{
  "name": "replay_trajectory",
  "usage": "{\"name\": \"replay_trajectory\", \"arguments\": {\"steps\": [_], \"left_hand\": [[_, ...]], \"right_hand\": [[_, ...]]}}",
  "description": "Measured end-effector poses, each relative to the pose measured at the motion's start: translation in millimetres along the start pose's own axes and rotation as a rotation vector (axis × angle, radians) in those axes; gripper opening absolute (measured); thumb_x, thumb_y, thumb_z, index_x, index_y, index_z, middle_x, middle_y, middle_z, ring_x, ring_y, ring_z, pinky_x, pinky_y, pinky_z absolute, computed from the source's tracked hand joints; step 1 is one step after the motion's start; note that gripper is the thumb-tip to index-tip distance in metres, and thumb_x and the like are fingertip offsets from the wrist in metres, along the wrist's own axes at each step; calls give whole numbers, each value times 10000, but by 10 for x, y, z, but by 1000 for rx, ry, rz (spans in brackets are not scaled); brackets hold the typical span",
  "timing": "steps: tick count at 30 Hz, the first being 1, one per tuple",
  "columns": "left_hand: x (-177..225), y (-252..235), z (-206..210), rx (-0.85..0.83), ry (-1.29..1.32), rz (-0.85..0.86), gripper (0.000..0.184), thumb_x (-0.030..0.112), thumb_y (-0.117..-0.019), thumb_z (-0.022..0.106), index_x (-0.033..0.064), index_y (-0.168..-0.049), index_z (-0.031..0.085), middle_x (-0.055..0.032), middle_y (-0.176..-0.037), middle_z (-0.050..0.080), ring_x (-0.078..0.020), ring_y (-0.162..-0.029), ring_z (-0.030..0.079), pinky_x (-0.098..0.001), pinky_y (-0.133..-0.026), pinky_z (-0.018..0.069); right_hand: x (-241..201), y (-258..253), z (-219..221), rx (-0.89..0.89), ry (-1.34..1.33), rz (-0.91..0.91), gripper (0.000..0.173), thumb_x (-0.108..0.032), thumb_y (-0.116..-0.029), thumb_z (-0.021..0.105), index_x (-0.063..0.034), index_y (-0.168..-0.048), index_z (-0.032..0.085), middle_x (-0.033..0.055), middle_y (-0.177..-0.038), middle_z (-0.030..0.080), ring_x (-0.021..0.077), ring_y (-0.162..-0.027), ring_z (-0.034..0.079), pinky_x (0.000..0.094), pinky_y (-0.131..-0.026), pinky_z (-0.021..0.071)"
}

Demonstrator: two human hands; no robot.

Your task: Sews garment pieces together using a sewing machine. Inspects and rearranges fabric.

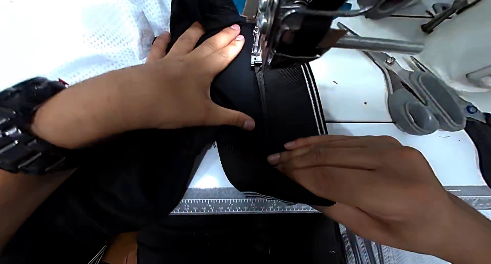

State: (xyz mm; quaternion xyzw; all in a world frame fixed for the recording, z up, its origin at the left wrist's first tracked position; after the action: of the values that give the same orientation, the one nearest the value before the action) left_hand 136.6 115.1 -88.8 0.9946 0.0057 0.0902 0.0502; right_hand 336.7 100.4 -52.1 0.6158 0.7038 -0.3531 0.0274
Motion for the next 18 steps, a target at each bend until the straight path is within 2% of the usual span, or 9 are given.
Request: {"name": "replay_trajectory", "arguments": {"steps": [6, 8, 12, 13, 14, 15, 16, 17, 18], "left_hand": [[-148, -221, -105, -100, 34, -27, 1200, 866, -756, 566, 176, -1661, 188, -54, -1727, 160, -419, -1566, 131, -790, -1112, 139], [-216, -318, -99, -123, 0, -29, 1220, 898, -745, 526, 170, -1662, 183, -73, -1726, 155, -435, -1560, 131, -794, -1114, 147], [-234, -385, -208, -105, 45, -11, 1086, 778, -822, 602, 128, -1631, 284, -140, -1699, 222, -448, -1546, 180, -775, -1126, 130], [-259, -414, -226, -68, 45, 66, 1062, 779, -842, 580, 114, -1623, 303, -166, -1686, 246, -453, -1535, 207, -770, -1119, 146], [-312, -455, -230, 13, 4, 186, 1054, 848, -849, 483, 135, -1611, 336, -164, -1665, 305, -438, -1516, 267, -759, -1108, 208], [-309, -410, -273, 113, -2, 301, 962, 829, -887, 435, 149, -1567, 425, -148, -1611, 410, -415, -1479, 354, -725, -1099, 279], [-223, -255, -345, 203, 13, 406, 790, 732, -956, 434, 151, -1481, 543, -121, -1528, 523, -390, -1435, 435, -681, -1096, 340], [-56, -14, -422, 279, 38, 506, 596, 566, -1016, 441, 132, -1370, 644, -106, -1434, 606, -386, -1376, 485, -655, -1039, 377], [122, 237, -447, 314, 60, 588, 484, 447, -1038, 413, 134, -1267, 702, -72, -1394, 636, -353, -1361, 485, -612, -1037, 365]], "right_hand": [[151, -147, -22, 5, 44, 22, 180, -116, -978, 618, -43, -1032, 774, 48, -1057, 782, 135, -1126, 712, 301, -1083, 529], [199, -180, -25, 16, 56, 26, 186, -119, -970, 628, -39, -1059, 771, 46, -1063, 779, 134, -1128, 712, 301, -1082, 531], [308, -257, -41, 44, 102, 42, 215, -128, -965, 629, -24, -1088, 771, 54, -1049, 777, 123, -1096, 715, 270, -1038, 538], [342, -281, -44, 44, 110, 46, 221, -127, -969, 628, -21, -1104, 768, 58, -1055, 775, 119, -1087, 716, 261, -1019, 543], [371, -305, -47, 40, 120, 43, 220, -117, -971, 627, -21, -1113, 766, 63, -1062, 774, 124, -1081, 717, 257, -999, 550], [384, -322, -43, 36, 137, 33, 221, -105, -967, 624, -25, -1115, 766, 67, -1069, 773, 134, -1081, 718, 259, -985, 553], [371, -332, -27, 31, 165, 12, 219, -92, -962, 614, -32, -1105, 768, 69, -1072, 772, 149, -1087, 718, 273, -986, 554], [323, -337, 0, 29, 213, -27, 210, -84, -962, 594, -43, -1070, 769, 75, -1067, 772, 172, -1096, 720, 307, -1003, 556], [247, -333, 40, 25, 275, -69, 192, -77, -982, 573, -53, -1024, 759, 83, -1055, 773, 204, -1103, 723, 357, -1025, 558]]}}
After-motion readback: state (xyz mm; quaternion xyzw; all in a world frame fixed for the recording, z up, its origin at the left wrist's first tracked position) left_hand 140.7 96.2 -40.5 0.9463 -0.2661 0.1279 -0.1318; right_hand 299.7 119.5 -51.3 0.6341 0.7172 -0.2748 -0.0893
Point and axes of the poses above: each hand's wrist, its own y-axis away from the middle knuckle, its own z-axis out of the palm, x = y × z, the point moved 9 cm from there along -y, towards the middle knuckle
